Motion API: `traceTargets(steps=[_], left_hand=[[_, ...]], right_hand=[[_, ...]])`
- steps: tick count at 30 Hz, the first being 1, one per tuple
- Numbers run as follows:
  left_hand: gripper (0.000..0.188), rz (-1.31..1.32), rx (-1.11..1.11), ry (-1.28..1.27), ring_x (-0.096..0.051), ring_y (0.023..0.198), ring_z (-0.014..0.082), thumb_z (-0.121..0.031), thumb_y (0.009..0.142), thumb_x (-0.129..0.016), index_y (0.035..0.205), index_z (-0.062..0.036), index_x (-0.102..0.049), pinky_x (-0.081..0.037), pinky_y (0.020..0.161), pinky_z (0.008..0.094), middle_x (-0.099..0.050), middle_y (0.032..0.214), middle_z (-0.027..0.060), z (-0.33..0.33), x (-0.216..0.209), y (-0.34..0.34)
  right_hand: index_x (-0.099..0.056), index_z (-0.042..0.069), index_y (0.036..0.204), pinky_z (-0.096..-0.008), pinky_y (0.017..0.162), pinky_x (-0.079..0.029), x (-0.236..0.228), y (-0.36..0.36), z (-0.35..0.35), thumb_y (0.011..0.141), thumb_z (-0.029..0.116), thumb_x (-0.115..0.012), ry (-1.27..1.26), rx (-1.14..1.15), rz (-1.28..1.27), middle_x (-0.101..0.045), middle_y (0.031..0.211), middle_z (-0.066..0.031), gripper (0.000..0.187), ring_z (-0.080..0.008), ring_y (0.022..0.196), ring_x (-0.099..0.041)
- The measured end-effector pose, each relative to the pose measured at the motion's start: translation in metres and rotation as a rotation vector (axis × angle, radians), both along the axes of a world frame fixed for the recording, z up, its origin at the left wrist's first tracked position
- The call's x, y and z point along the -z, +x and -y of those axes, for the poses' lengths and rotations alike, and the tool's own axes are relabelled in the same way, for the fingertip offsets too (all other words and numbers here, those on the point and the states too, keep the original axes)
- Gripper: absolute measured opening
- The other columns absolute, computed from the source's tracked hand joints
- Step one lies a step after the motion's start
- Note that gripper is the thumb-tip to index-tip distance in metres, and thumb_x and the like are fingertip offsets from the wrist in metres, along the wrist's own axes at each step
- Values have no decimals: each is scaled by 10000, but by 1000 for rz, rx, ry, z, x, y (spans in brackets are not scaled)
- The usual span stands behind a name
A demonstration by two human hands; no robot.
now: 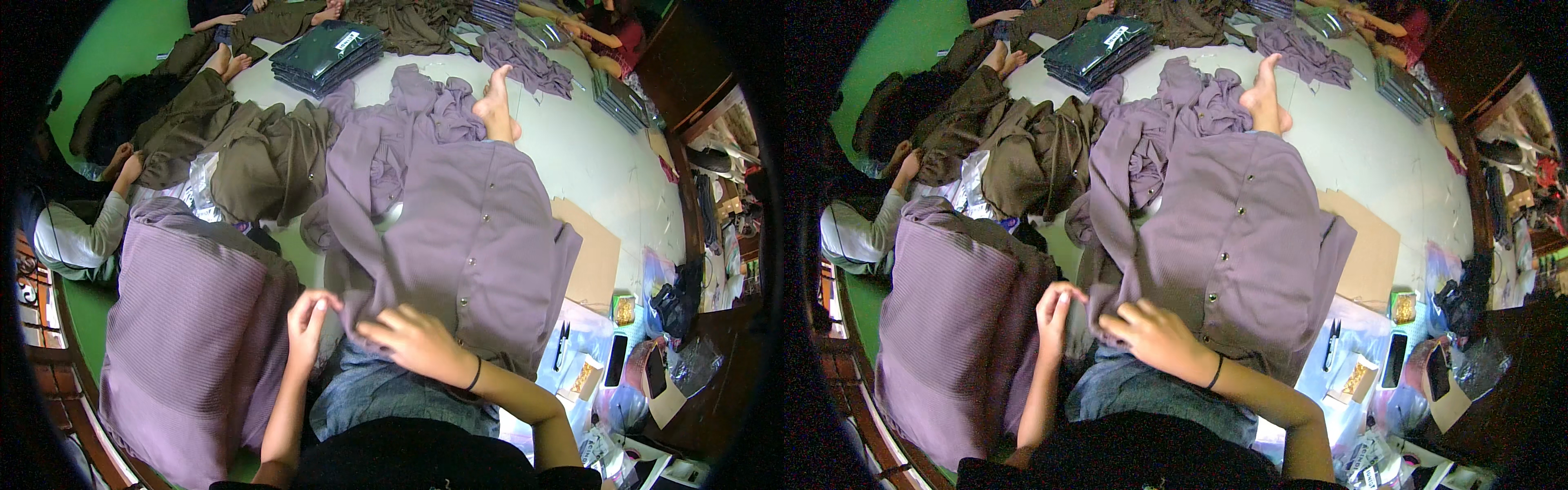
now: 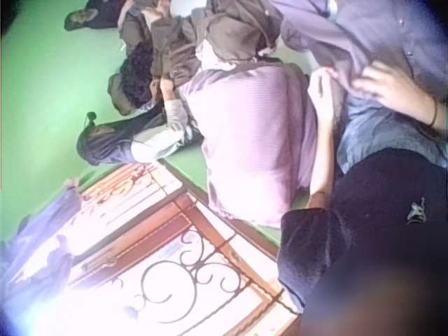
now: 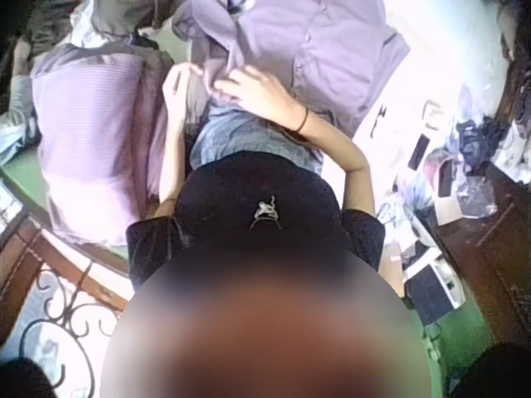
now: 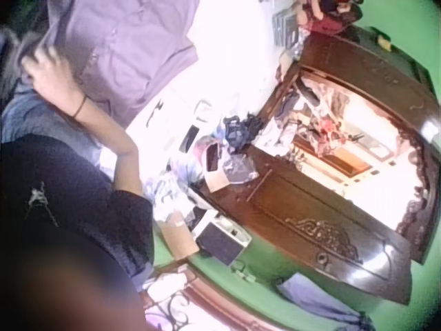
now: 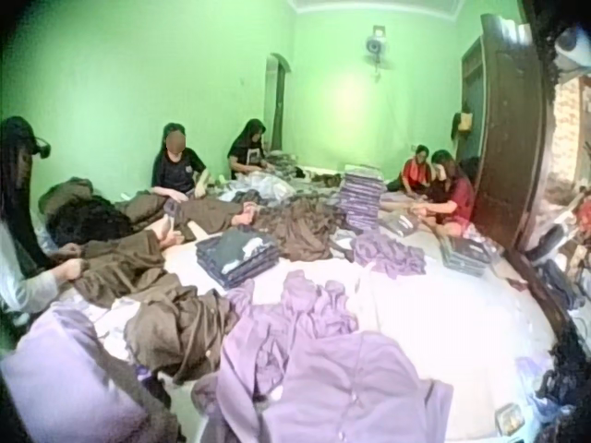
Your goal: The person uses a small blade to trim threads and loose fabric from a purple button-up garment laid on the floor. They repeatedly cut small areas, then button the garment and smooth it out.
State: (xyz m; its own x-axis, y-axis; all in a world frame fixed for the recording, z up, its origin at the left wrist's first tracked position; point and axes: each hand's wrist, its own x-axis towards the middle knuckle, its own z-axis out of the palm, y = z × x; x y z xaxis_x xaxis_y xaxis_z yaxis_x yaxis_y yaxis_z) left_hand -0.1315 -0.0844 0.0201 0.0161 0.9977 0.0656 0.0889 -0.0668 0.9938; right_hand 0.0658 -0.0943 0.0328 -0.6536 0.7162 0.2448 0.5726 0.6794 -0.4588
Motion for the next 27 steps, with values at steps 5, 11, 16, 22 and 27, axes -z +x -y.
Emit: traceTargets(steps=[5, 11, 16, 22, 27], left_hand=[[155, -37, 118, 3, -564, 840, 130, -93, 875, -452, 949, -3, -554, -419, 773, 246, -601, 872, 64, -77, 34, 39], [297, -618, 69, -178, -478, 1010, 229, -122, 804, -528, 1093, -55, -508, -348, 905, 392, -535, 1049, 98, -163, 104, 80], [494, -1065, -398, -224, -281, 1173, 402, -158, 715, -573, 1181, -92, -421, -159, 949, 654, -364, 1251, 119, -199, 128, 70], [471, -1136, -427, -56, -378, 1070, 371, -203, 675, -646, 1063, -20, -450, -298, 891, 481, -452, 1057, 181, -191, 148, 37], [538, -1079, -193, 179, -410, 1009, 323, -289, 630, -713, 1016, -27, -445, -317, 861, 434, -460, 1020, 156, -184, 151, 56]], right_hand=[[-544, 57, 999, -283, 641, -487, -45, -4, -2, 713, 254, -636, -187, -258, 89, -537, 878, -66, 360, -211, 779, -572], [-512, 50, 1090, -232, 639, -447, -144, 66, -26, 799, 279, -537, 310, 185, -706, -546, 992, -47, 371, -162, 728, -559], [-463, 50, 1128, -252, 694, -412, -120, 117, -109, 795, 340, -507, 50, 766, -865, -521, 1030, -55, 444, -175, 793, -530], [-404, 50, 1173, -276, 759, -371, -52, 145, -247, 790, 414, -471, -457, 892, -1155, -490, 1076, -64, 533, -190, 870, -494], [-354, 50, 1211, -296, 814, -336, -18, 150, -335, 786, 476, -441, -648, 904, -1391, -464, 1114, -72, 608, -202, 934, -464]])
